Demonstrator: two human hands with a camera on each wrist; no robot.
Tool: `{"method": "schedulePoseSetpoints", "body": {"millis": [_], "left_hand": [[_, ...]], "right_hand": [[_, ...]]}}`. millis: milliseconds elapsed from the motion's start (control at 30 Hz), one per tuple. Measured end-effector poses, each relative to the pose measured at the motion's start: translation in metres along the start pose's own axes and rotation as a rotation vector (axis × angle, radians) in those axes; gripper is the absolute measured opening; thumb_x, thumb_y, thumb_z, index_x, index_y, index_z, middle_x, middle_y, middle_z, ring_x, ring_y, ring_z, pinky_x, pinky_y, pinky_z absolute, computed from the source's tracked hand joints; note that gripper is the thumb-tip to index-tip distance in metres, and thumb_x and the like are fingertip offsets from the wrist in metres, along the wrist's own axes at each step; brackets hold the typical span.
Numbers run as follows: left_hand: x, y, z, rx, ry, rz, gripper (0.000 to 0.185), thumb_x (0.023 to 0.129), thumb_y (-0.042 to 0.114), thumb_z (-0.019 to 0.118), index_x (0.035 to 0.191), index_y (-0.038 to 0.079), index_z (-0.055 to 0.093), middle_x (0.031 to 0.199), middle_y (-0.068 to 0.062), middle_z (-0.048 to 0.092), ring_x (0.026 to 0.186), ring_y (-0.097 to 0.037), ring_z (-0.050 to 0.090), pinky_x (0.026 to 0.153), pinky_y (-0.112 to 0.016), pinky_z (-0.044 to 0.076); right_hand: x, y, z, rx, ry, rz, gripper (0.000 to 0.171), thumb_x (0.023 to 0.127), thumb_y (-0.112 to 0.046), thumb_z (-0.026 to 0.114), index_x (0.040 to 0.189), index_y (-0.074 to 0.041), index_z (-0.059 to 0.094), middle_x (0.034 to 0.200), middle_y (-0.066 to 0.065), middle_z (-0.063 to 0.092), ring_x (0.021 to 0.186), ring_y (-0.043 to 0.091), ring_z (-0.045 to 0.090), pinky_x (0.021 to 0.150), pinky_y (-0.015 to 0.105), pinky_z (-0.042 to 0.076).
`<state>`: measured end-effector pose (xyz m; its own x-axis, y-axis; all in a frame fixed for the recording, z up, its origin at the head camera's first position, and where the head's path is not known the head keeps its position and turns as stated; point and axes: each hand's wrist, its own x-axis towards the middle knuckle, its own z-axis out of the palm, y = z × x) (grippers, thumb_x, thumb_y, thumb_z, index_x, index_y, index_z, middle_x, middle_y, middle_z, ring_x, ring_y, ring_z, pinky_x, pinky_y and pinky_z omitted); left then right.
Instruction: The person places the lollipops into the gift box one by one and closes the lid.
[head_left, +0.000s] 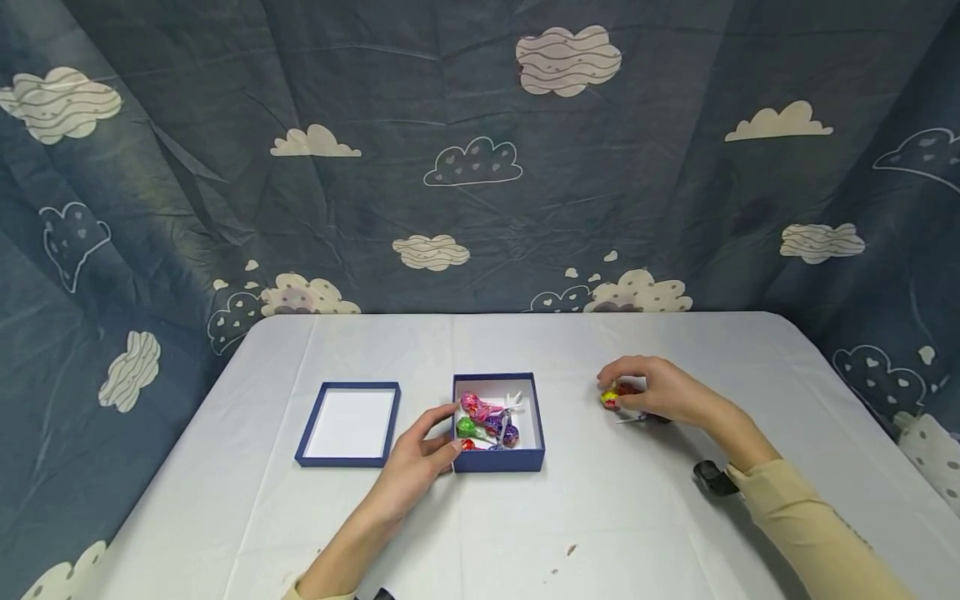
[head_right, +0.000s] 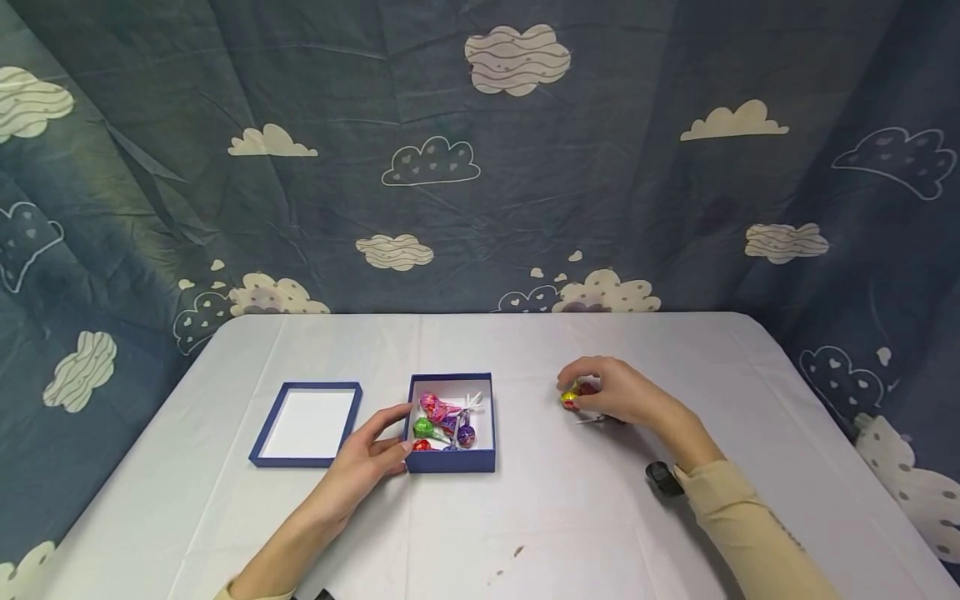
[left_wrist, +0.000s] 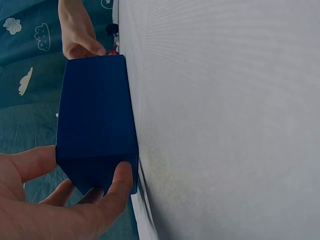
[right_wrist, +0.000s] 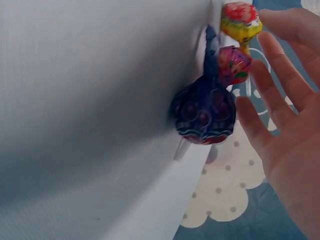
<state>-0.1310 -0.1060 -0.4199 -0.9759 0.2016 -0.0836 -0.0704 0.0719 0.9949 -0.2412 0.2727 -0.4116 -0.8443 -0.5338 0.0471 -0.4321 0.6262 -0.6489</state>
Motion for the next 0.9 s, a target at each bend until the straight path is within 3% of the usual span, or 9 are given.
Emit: {"method": "schedulePoseSetpoints", "body": {"millis": [167, 433, 900], "left_hand": [[0.001, -0.001, 0.000, 0.015, -0.001, -0.012, 0.051, 0.096, 0.007, 0.060, 0.145, 0.011, 0.046, 0.154, -0.020, 0.031, 0.127, -0.040, 0.049, 0.091, -0.043, 0.052], [0.003, -0.002, -0.001, 0.028, -0.001, -0.018, 0.051, 0.095, 0.008, 0.061, 0.145, 0.012, 0.047, 0.154, -0.018, 0.032, 0.127, -0.039, 0.050, 0.091, -0.042, 0.052], [0.003, -0.003, -0.001, 0.036, 0.000, -0.012, 0.052, 0.095, 0.007, 0.060, 0.145, 0.012, 0.046, 0.154, -0.019, 0.030, 0.128, -0.040, 0.048, 0.092, -0.043, 0.051]], "right_hand": [[0.002, 0.007, -0.001, -0.007, -0.025, 0.017, 0.029, 0.081, 0.002, 0.076, 0.106, -0.012, 0.073, 0.118, 0.006, 0.066, 0.120, 0.035, 0.054, 0.104, 0.059, 0.036], [0.005, 0.008, 0.003, -0.041, -0.011, 0.084, 0.030, 0.082, -0.003, 0.077, 0.109, -0.013, 0.072, 0.111, 0.004, 0.068, 0.102, 0.025, 0.058, 0.092, 0.048, 0.048], [0.012, 0.009, 0.009, -0.089, 0.027, 0.107, 0.030, 0.081, -0.008, 0.079, 0.110, -0.014, 0.071, 0.098, -0.001, 0.067, 0.093, 0.021, 0.059, 0.092, 0.050, 0.048]]}}
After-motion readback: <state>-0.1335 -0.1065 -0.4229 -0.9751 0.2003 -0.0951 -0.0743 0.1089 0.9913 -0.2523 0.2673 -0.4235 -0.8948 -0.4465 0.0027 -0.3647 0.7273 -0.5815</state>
